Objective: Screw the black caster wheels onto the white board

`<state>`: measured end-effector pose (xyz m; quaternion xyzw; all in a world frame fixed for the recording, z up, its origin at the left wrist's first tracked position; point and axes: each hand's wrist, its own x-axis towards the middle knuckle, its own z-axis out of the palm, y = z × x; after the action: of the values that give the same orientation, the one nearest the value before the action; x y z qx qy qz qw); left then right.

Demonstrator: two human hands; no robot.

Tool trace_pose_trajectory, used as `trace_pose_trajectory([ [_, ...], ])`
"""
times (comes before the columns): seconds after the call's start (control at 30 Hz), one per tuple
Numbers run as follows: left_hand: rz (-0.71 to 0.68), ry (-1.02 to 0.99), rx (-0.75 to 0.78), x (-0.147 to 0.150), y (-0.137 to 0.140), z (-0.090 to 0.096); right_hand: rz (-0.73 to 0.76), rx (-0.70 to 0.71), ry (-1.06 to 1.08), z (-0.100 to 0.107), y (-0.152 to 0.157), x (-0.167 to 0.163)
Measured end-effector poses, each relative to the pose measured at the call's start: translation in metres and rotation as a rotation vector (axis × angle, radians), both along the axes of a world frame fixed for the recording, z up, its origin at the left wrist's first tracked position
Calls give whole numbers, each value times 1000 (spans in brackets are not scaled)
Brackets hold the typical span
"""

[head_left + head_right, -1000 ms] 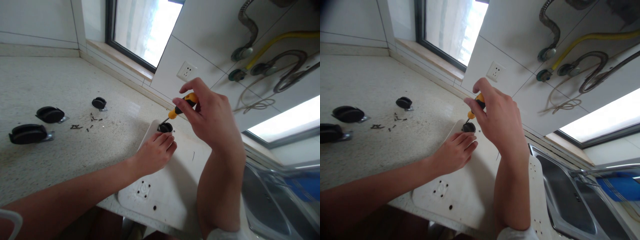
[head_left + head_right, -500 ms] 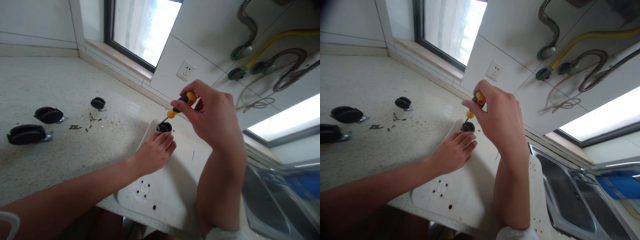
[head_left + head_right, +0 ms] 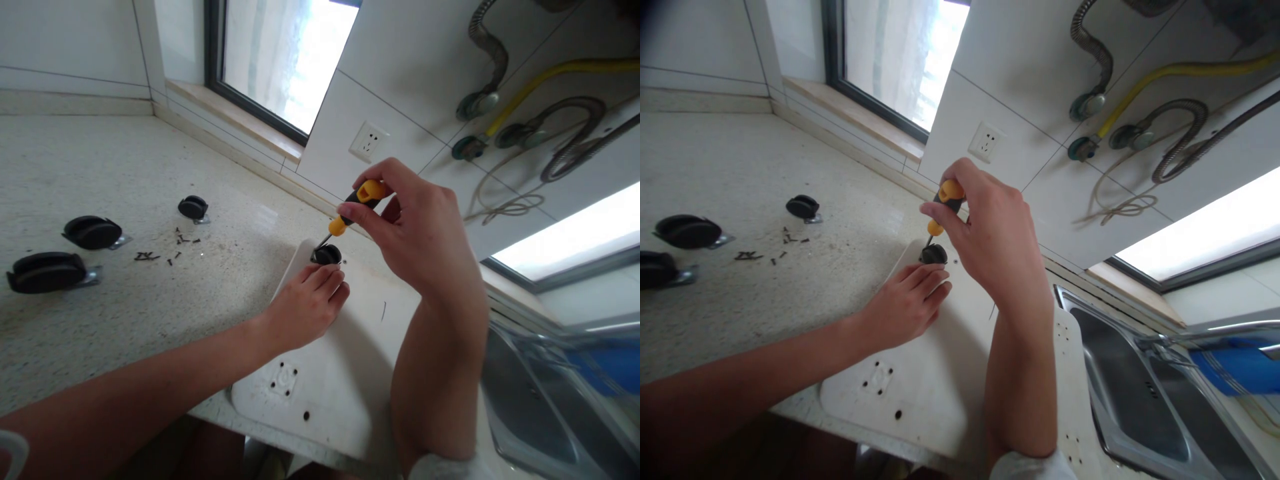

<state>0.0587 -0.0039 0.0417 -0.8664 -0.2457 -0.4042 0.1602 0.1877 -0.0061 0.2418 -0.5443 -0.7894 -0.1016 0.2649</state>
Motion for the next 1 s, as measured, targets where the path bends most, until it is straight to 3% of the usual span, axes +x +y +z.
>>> trace_pose_trajectory([
  [0.07,-3,4,-3,0,0,0,-57,45,34,-2,4,-2],
  [0.13,-5,3,-3,1,0,0,-15,30,60,-2,4,-1],
  [0.33,-10,-2,-3,0,-1,0,251,-225,50,7,-6,9],
  [0.57,-8,-3,-3,-1,0,0,29,-24,95,-3,7,1],
  [0.8,-23,-31,-3,0,1,-2,229,-196,56,6,-10,6],
  [1.0,-26,-30,1,-1,-1,0,-21,20,53,-4,2,-5],
])
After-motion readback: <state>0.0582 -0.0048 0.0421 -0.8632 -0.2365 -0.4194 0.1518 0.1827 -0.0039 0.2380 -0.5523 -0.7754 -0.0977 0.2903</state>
